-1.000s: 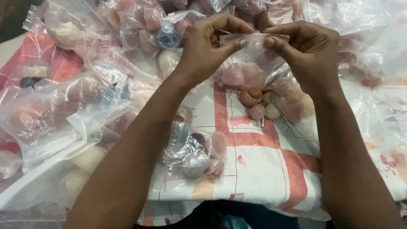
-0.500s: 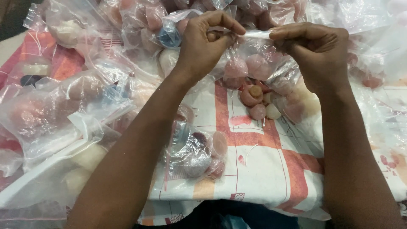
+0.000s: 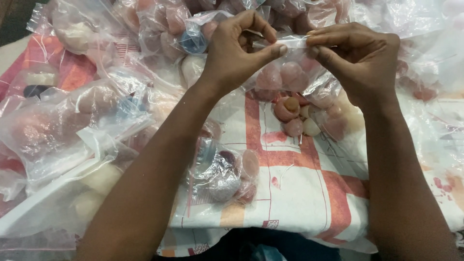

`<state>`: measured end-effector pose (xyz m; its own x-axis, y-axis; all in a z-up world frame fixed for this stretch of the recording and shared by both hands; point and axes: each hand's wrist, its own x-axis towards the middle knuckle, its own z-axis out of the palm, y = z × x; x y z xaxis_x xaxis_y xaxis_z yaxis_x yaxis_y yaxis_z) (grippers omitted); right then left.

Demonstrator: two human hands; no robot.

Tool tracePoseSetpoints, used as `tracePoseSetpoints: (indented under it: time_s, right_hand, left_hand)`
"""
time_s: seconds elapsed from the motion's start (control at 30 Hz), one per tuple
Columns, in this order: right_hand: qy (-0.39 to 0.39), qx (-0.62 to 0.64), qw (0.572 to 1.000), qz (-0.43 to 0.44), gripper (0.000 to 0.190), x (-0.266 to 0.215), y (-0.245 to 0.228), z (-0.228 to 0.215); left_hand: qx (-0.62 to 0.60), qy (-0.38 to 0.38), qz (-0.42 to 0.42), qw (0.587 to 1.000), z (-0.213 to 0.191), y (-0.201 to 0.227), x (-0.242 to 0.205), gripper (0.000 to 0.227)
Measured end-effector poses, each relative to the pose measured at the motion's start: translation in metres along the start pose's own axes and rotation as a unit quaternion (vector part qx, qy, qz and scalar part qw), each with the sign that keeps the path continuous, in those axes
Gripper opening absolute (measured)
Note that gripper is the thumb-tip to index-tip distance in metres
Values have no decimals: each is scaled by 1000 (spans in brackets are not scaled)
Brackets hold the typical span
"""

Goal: Packing small wax melt pieces into individual zip-lock bags.

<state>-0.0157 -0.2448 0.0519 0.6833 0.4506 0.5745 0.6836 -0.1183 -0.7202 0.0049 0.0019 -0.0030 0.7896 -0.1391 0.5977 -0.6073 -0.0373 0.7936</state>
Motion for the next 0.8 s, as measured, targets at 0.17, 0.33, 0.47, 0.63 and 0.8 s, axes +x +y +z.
tracePoseSetpoints:
  time_s: [0.17, 0.33, 0.47, 0.63, 0.8]
  right_hand:
    - [9, 11, 1000, 10, 10, 2, -2, 2]
    - [-8, 32, 999, -1, 19, 4, -7, 4]
    - [-13, 8, 1000, 7, 19, 0, -3, 4]
    - [-19, -74, 997, 1, 11, -4, -4, 3]
    - [-35, 36, 999, 8, 20, -12, 30, -6]
  left_hand:
    - [16, -25, 48, 998, 3, 1, -2, 33]
    - [43, -59, 37, 997, 3, -2, -4, 19]
    - [81, -49, 43, 995, 3, 8, -4, 19]
    - [225, -36, 86, 970, 7, 7, -4, 13]
    - [215, -33, 94, 971, 1, 22, -7, 13]
